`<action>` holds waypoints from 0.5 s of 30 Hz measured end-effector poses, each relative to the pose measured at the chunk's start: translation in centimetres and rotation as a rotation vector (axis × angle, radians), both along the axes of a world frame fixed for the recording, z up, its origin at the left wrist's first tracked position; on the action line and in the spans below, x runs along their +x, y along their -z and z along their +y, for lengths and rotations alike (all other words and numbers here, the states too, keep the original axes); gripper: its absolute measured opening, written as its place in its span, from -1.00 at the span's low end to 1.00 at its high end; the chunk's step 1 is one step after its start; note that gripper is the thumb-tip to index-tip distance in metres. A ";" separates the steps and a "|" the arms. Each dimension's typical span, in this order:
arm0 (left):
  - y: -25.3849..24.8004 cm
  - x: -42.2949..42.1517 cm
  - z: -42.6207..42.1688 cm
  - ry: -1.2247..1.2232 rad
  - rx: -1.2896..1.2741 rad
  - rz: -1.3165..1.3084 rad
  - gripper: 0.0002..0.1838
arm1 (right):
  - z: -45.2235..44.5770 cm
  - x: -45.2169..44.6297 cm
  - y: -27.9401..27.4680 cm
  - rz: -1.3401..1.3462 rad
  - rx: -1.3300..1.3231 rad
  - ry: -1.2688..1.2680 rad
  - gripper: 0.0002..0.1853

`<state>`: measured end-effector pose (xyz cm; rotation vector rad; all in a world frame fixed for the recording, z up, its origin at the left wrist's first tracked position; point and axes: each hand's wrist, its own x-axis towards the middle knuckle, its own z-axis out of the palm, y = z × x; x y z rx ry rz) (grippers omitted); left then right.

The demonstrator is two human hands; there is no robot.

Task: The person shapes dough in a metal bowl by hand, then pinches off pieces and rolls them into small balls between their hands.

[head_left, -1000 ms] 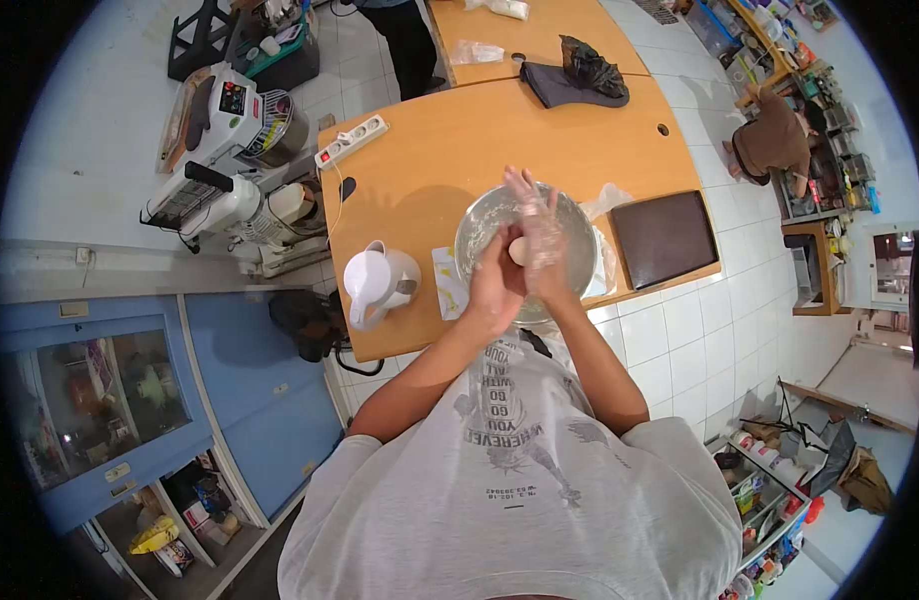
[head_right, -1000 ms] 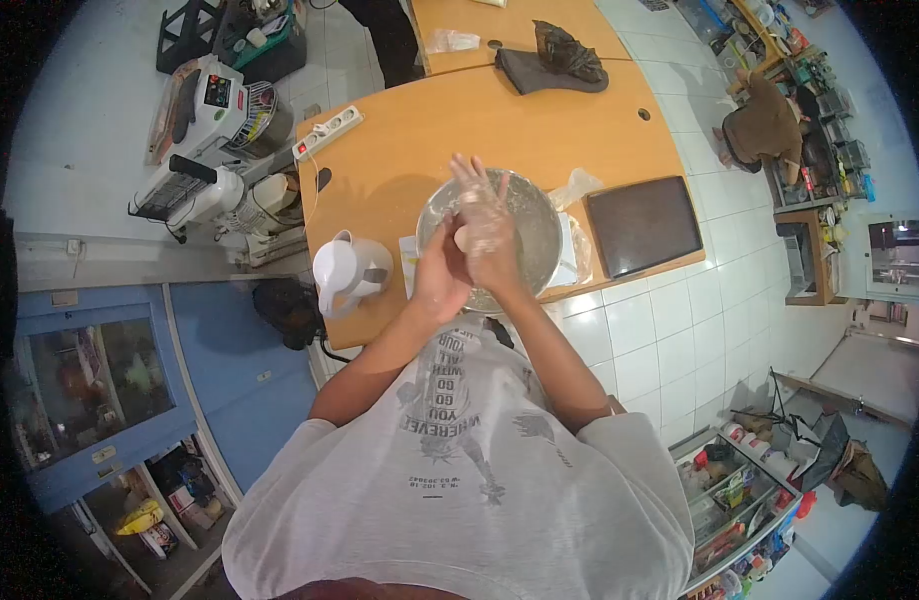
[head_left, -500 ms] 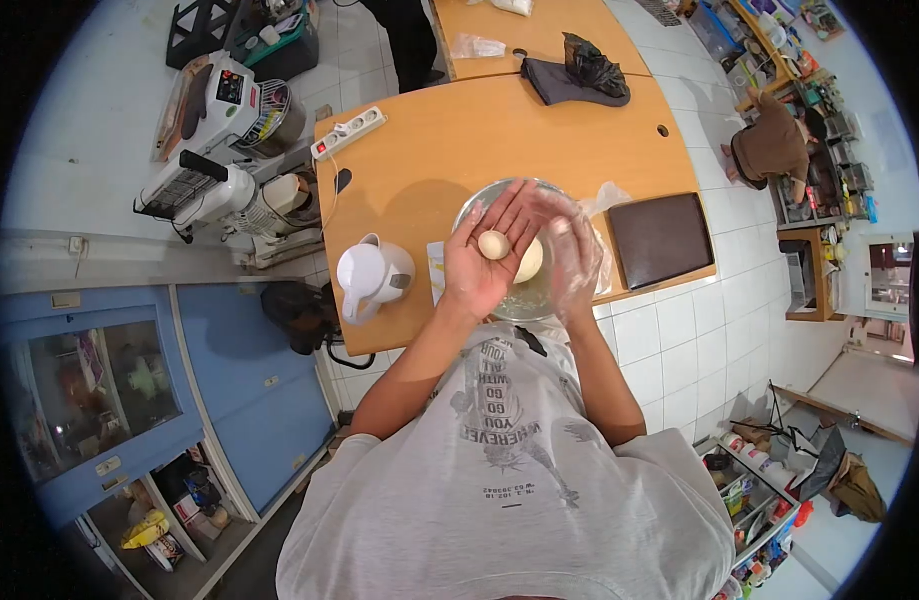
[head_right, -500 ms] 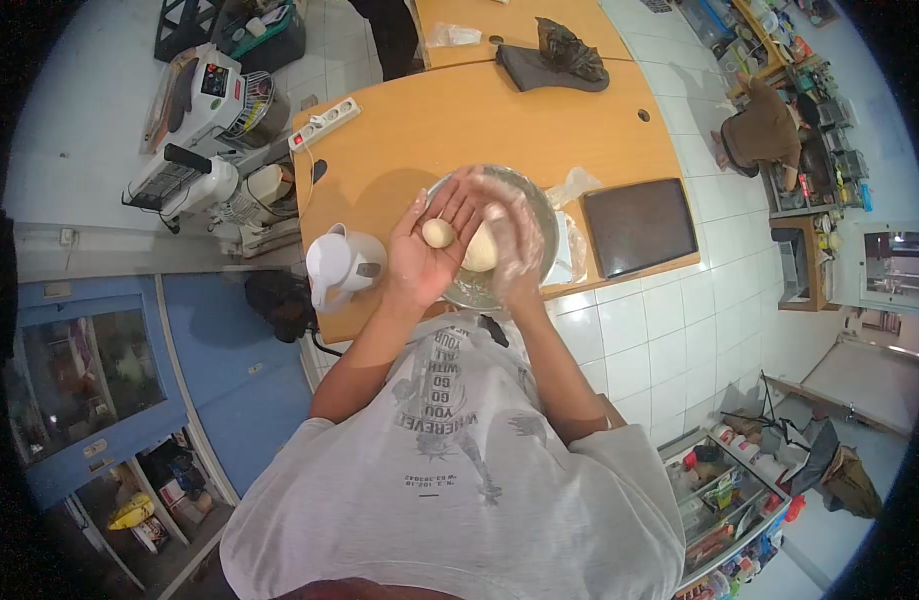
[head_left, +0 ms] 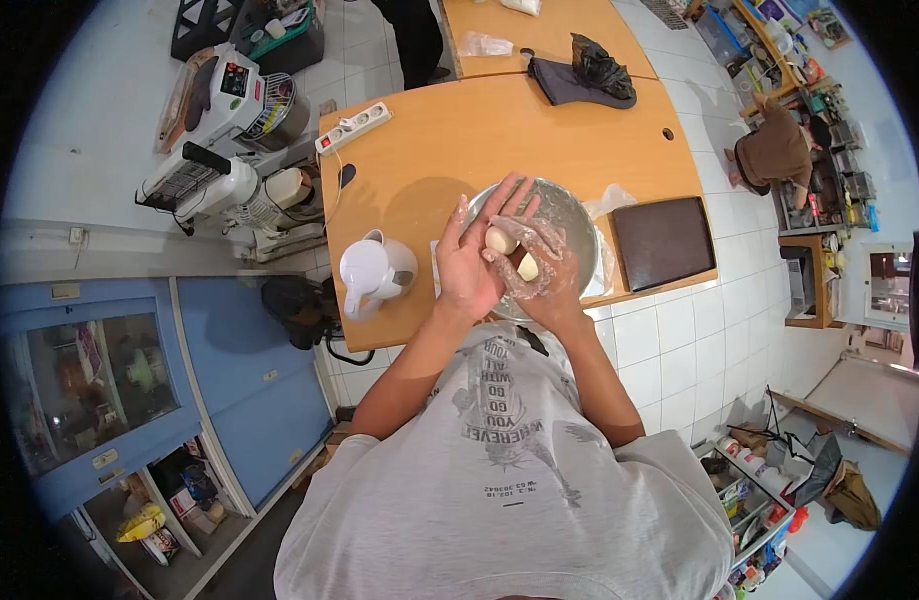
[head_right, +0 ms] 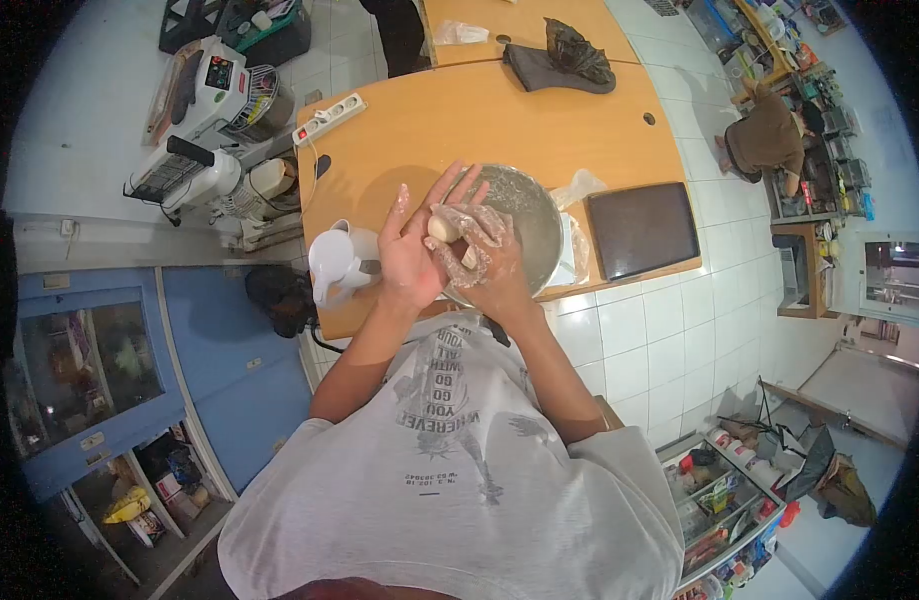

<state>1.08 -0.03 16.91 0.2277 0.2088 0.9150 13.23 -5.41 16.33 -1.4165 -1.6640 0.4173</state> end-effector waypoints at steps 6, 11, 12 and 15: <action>0.7 0.0 0.3 -0.044 0.025 0.018 -0.20 | -0.4 -0.8 -0.5 0.345 -0.129 -0.047 -0.62; 0.6 0.0 0.3 -0.056 -0.069 -0.011 -0.26 | 0.6 0.0 -1.3 0.613 -0.135 0.050 -0.53; 0.5 -0.1 0.3 -0.048 -0.137 -0.095 -0.30 | 1.0 0.9 -0.4 0.512 -0.060 0.082 -0.52; 0.4 0.2 0.4 -0.051 -0.084 -0.059 -0.30 | 2.3 2.0 0.4 0.693 -0.037 0.092 -0.49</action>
